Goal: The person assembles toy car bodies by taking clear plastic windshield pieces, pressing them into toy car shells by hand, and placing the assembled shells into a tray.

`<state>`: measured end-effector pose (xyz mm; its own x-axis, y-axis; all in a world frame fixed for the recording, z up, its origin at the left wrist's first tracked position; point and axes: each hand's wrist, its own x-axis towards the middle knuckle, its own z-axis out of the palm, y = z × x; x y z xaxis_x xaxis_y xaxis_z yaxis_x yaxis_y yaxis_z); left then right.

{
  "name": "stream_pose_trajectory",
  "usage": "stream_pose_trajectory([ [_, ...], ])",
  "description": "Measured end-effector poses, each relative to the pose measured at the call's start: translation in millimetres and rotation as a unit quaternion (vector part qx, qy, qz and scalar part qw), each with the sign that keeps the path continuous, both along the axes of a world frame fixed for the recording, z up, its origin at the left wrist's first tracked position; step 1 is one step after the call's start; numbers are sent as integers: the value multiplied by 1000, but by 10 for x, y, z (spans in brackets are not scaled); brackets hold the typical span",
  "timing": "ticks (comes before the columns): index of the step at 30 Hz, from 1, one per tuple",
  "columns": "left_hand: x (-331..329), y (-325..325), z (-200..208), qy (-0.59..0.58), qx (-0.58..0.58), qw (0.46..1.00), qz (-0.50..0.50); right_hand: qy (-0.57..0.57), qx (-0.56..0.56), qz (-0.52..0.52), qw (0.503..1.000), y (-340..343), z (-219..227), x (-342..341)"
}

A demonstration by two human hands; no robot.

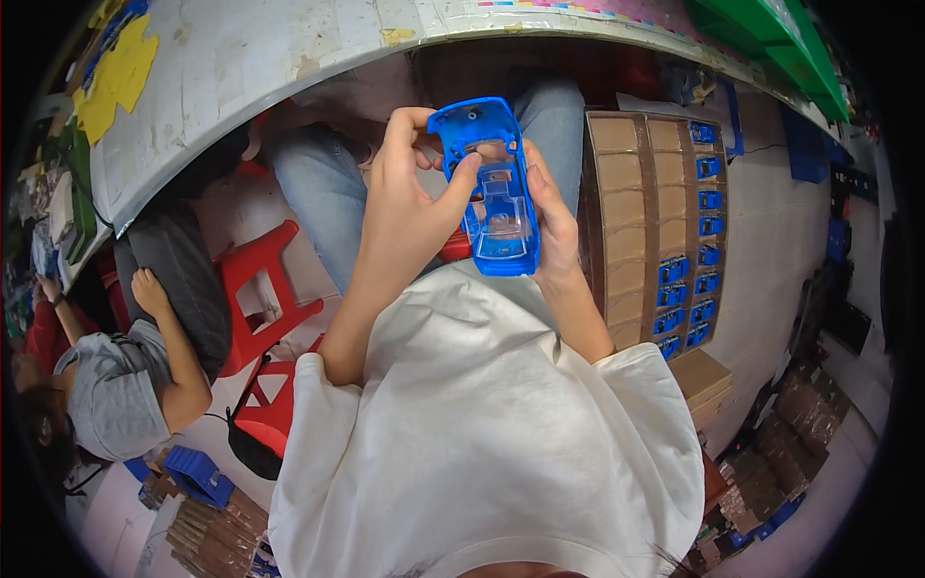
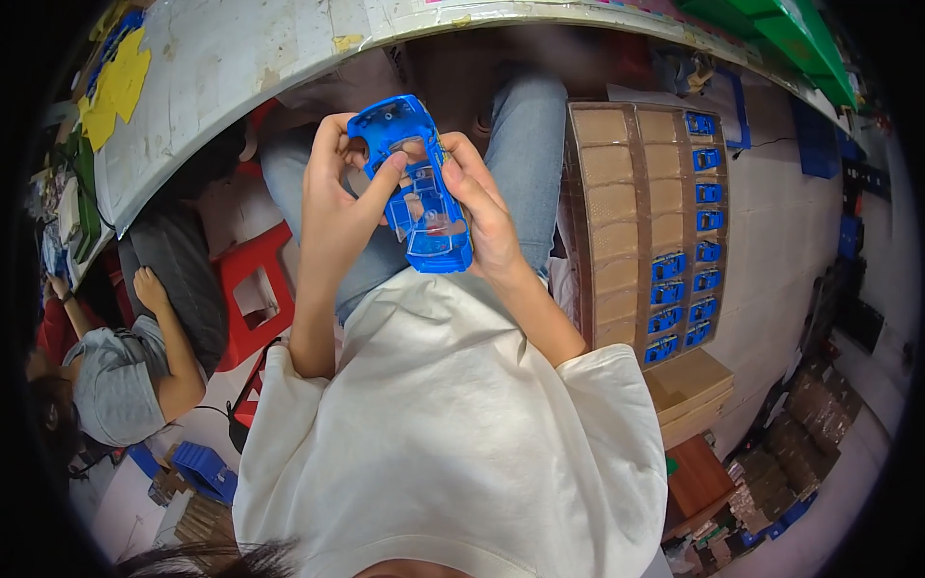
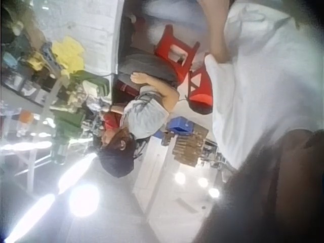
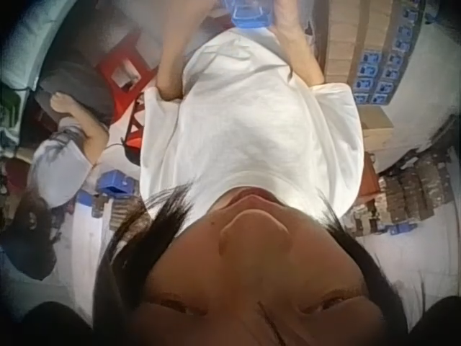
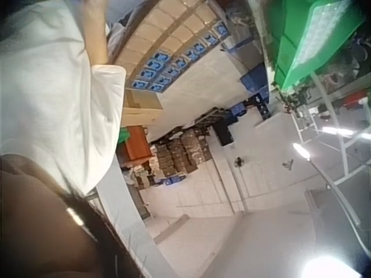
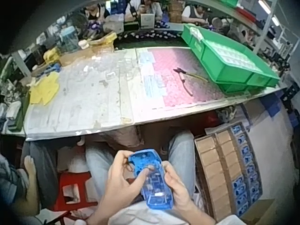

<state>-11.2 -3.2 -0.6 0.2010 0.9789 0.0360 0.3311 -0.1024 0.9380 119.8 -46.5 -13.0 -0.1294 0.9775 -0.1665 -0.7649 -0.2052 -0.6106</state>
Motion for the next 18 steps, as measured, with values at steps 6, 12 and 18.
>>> stream_pose_trajectory([
  [6,97,4,-7,-112,-52,992,-15,-14,7,29,999,8,-122,102],
  [12,122,0,-95,-55,74,995,33,-169,7,5,986,50,29,74],
  [18,158,-33,-118,0,112,993,34,-412,34,-52,909,88,-12,12],
])
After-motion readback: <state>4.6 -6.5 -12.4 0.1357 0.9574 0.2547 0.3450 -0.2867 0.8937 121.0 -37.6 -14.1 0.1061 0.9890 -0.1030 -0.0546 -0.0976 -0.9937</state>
